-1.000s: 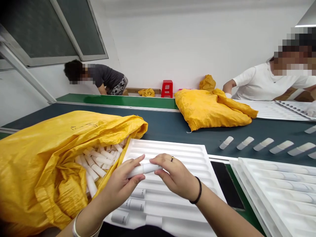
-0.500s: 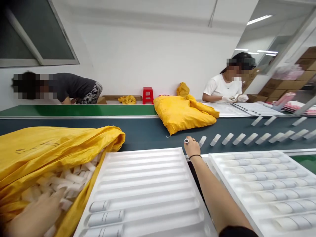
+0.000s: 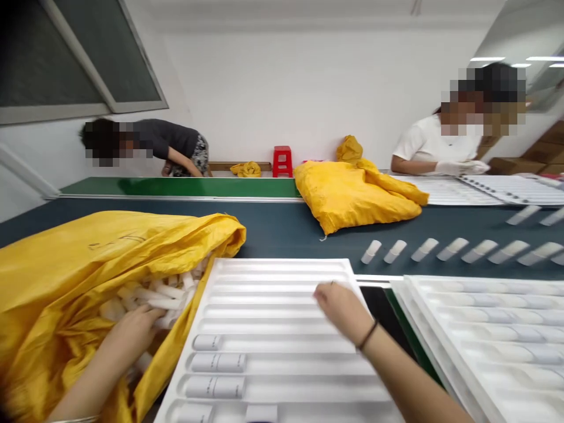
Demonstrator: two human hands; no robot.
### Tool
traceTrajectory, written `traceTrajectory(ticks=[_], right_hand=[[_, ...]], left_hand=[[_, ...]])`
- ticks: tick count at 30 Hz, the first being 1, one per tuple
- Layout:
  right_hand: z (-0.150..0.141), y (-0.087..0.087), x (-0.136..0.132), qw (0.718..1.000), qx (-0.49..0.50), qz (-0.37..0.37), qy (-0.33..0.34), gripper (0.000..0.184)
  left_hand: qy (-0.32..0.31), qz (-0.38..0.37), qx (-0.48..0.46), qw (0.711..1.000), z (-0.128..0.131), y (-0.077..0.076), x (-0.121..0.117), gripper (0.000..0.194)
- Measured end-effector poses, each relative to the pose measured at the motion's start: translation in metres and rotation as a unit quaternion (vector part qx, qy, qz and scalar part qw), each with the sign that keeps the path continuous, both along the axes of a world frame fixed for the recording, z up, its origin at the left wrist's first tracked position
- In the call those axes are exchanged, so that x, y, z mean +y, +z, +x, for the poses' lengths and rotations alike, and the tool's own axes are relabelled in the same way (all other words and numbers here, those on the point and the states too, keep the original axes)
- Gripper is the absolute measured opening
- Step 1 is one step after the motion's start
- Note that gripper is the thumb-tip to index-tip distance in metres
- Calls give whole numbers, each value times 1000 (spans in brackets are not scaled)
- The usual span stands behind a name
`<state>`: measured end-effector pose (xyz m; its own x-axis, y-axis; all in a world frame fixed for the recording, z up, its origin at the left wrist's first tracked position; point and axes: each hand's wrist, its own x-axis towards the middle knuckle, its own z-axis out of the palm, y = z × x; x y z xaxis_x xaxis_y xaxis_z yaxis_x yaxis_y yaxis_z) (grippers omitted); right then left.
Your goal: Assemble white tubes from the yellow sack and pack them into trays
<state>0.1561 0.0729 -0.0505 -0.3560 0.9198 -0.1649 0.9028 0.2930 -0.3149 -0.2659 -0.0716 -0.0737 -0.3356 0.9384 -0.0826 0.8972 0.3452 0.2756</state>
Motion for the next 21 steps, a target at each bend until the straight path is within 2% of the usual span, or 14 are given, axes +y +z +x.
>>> traceTrajectory(ticks=[1, 2, 4, 6, 8, 9, 10, 11, 12, 14, 16, 18, 20, 21], right_hand=[[-17, -5, -27, 997, 24, -21, 75, 17], [-32, -13, -52, 982, 51, -37, 180, 17], [-54, -31, -93, 942, 67, -51, 323, 8], [-68, -51, -116, 913, 36, -34, 404, 6], [-75, -67, -125, 897, -21, 13, 441, 11], [-77, -72, -126, 889, -44, 39, 454, 11], [-77, -74, -126, 881, -62, 60, 465, 11], [-77, -75, -126, 876, -70, 74, 471, 11], [-75, -72, -125, 878, -65, 80, 467, 11], [-70, -58, -122, 905, -5, 56, 422, 17], [-65, -38, -114, 942, 107, -3, 318, 23], [-62, -15, -101, 947, 242, -68, 200, 19], [-62, 5, -84, 916, 365, -110, 127, 16], [-62, 12, -75, 895, 416, -113, 114, 19]], left_hand=[[-2, 23, -12, 1000, 5, 4, 0, 27], [-7, 50, -22, 998, 9, 7, 0, 27], [-15, 109, -48, 993, 21, 12, -1, 31], [-24, 160, -69, 984, 37, 15, -1, 33], [-21, 225, -150, 962, 55, 18, 0, 32], [-9, 265, -226, 937, 65, 21, 0, 30], [11, 303, -324, 896, 74, 23, 2, 29], [38, 332, -433, 837, 83, 26, 3, 29], [70, 345, -535, 768, 92, 29, 5, 32], [134, 333, -684, 635, 107, 37, 8, 38], [182, 300, -764, 542, 120, 43, 12, 42], [207, 271, -798, 497, 133, 47, 14, 40], [196, 246, -812, 491, 146, 46, 16, 35], [177, 234, -813, 503, 152, 45, 17, 33]])
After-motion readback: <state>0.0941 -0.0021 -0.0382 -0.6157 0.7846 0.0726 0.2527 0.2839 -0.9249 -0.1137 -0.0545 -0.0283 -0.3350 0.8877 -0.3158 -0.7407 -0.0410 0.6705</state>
